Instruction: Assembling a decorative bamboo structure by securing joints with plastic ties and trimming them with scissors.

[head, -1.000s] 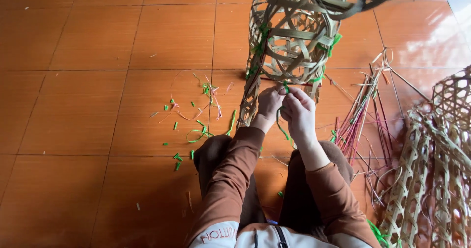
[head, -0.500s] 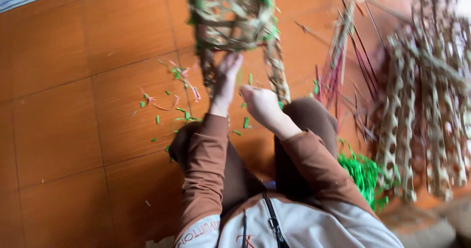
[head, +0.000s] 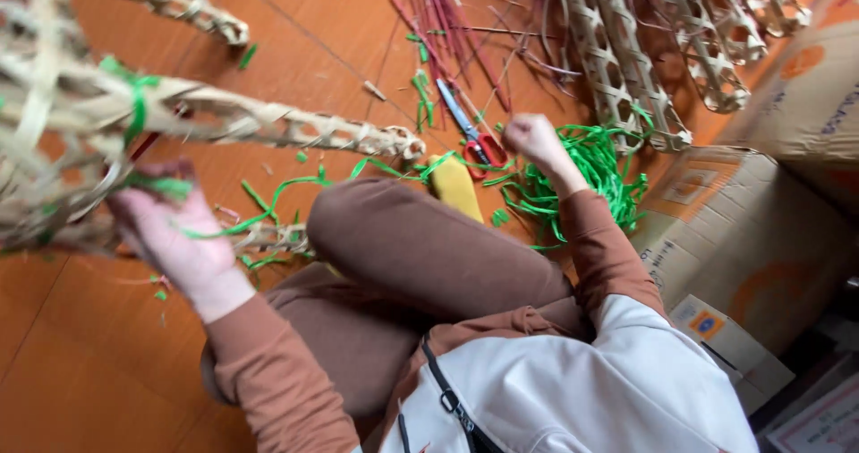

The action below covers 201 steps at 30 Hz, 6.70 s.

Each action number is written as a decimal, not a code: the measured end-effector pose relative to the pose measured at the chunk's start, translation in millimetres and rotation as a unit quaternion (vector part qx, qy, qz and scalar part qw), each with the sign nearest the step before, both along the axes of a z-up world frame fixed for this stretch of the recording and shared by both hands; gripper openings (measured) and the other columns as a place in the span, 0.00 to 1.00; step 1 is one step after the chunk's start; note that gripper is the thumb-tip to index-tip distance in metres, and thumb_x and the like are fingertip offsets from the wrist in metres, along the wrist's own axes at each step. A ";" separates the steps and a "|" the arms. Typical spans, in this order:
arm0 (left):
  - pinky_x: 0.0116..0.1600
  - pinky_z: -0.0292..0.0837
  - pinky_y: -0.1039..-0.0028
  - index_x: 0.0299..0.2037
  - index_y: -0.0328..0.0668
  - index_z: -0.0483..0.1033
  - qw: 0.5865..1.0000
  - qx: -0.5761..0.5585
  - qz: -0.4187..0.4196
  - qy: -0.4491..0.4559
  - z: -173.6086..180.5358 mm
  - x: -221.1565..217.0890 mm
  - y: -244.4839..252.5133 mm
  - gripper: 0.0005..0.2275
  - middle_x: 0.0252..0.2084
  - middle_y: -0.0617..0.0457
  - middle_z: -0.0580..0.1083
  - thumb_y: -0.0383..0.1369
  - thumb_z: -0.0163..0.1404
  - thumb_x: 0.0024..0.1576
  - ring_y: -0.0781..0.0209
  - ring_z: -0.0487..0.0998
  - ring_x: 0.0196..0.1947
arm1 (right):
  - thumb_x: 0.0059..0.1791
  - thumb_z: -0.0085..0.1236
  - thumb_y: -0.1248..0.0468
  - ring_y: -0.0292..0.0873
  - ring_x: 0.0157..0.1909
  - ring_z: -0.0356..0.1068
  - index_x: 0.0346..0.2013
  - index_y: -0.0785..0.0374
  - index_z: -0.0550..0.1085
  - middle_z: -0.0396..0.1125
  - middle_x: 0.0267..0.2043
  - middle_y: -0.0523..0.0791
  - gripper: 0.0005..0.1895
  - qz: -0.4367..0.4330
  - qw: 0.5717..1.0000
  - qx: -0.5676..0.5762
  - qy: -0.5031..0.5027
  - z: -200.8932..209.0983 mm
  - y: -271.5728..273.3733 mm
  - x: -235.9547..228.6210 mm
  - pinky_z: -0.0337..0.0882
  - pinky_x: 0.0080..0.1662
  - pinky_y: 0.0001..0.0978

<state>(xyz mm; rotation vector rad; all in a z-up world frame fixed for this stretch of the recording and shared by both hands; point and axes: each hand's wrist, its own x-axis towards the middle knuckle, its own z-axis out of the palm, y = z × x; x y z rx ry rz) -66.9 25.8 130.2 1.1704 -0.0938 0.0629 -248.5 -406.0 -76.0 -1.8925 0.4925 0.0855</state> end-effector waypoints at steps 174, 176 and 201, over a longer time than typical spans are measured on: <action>0.44 0.80 0.57 0.53 0.27 0.67 0.887 0.436 0.134 -0.066 24.7 5.8 -5.5 0.21 0.38 0.33 0.77 0.41 0.47 0.61 0.40 0.81 0.38 | 0.49 0.50 0.34 0.59 0.33 0.76 0.37 0.60 0.62 0.73 0.34 0.58 0.31 0.326 0.908 -0.264 0.005 169.6 257.0 221.0 0.71 0.49 0.57; 0.44 0.80 0.56 0.53 0.28 0.67 0.879 0.452 0.132 -0.070 17.8 9.5 -2.3 0.20 0.37 0.33 0.77 0.42 0.46 0.62 0.40 0.81 0.38 | 0.49 0.50 0.34 0.65 0.40 0.73 0.38 0.62 0.62 0.72 0.38 0.62 0.33 0.331 0.906 -0.265 0.012 183.5 261.2 213.8 0.69 0.50 0.60; 0.71 0.44 0.42 0.71 0.46 0.53 0.572 0.660 0.399 -0.279 19.5 6.2 2.2 0.49 0.72 0.42 0.55 0.38 0.71 0.39 0.47 0.57 0.71 | 0.49 0.49 0.36 0.69 0.58 0.65 0.52 0.60 0.63 0.67 0.52 0.65 0.33 0.364 0.902 -0.230 0.018 206.1 264.9 201.1 0.64 0.58 0.62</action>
